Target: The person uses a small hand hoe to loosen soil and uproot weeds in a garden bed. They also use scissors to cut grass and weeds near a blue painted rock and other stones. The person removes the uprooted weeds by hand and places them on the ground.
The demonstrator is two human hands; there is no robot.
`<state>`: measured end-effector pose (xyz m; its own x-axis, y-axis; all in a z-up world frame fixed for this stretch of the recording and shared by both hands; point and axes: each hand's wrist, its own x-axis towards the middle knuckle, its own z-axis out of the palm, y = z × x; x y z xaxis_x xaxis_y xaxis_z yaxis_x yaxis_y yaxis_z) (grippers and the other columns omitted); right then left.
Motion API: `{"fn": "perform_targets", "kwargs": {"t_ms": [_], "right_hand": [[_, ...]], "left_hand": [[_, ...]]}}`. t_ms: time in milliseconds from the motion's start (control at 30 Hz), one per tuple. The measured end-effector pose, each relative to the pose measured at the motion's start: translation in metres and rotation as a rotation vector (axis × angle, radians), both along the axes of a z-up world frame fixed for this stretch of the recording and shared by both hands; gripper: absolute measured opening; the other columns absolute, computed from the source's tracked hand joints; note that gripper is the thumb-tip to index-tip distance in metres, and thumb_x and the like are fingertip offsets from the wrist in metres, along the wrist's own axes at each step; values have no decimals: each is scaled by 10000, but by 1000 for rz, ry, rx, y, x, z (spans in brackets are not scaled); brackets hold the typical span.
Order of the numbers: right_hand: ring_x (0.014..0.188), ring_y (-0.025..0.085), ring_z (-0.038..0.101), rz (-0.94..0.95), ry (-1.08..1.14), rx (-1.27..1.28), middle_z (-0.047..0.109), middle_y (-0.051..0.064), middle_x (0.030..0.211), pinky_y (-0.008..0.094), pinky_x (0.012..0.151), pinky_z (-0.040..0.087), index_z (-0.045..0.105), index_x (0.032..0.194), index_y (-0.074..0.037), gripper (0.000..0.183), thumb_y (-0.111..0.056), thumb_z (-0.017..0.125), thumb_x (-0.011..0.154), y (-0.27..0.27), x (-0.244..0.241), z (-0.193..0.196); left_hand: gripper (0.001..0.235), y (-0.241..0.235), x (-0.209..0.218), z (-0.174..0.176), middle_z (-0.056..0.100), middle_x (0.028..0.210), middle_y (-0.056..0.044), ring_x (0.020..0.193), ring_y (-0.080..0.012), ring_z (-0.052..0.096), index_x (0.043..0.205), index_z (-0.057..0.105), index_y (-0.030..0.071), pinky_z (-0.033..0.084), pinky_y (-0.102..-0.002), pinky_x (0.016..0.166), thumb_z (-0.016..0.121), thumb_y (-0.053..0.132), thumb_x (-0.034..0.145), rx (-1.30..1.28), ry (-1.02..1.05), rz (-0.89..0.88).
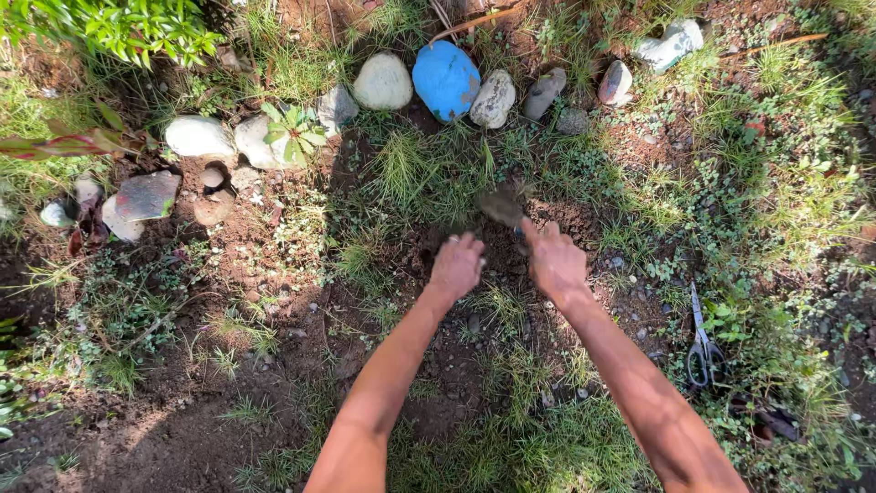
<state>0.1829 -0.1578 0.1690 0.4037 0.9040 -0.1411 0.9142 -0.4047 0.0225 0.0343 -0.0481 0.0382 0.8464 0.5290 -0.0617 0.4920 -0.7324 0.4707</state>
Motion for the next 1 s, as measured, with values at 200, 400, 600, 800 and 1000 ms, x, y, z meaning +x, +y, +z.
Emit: {"fn": "perform_targets", "kwargs": {"t_ms": [200, 400, 600, 800, 1000], "right_hand": [[697, 242, 698, 51, 82, -514, 566, 151, 1190, 316, 465, 584, 409, 1510, -291, 658, 7, 511, 932, -18, 7, 33], [707, 207, 683, -55, 101, -492, 676, 106, 1091, 342, 525, 545, 575, 1400, -444, 352, -307, 395, 1131, -7, 40, 87], [695, 187, 676, 12, -18, -352, 712, 114, 955, 345, 564, 544, 652, 1359, -244, 362, -169, 511, 1033, 32, 82, 42], [733, 185, 739, 13, 23, -588, 775, 65, 898, 323, 600, 600, 822, 1026, -142, 301, -201, 527, 1044, 95, 81, 31], [900, 212, 739, 148, -52, -419, 772, 50, 985, 317, 691, 596, 812, 1029, -148, 192, -180, 647, 936, 117, 62, 30]], "left_hand": [[288, 25, 2, 30, 649, 1234, -161, 1100, -340, 654, 1173, 646, 74, 549, -462, 976, 549, 304, 1028, -125, -41, 142], [420, 21, 40, 10, 655, 1149, -224, 979, -371, 679, 1224, 629, 4, 572, -506, 830, 602, 235, 874, 206, -211, 138], [289, -46, 66, 17, 695, 1100, -135, 972, -327, 695, 1204, 684, 96, 586, -444, 912, 617, 234, 959, -223, -139, -162], [494, 16, 102, -16, 675, 1316, -177, 972, -343, 685, 1248, 687, 65, 603, -400, 698, 550, -3, 777, 292, -281, 147], [144, 77, 106, -3, 713, 1081, -135, 1001, -322, 701, 983, 743, 96, 595, -447, 853, 608, 138, 956, -18, 78, 264]]}}
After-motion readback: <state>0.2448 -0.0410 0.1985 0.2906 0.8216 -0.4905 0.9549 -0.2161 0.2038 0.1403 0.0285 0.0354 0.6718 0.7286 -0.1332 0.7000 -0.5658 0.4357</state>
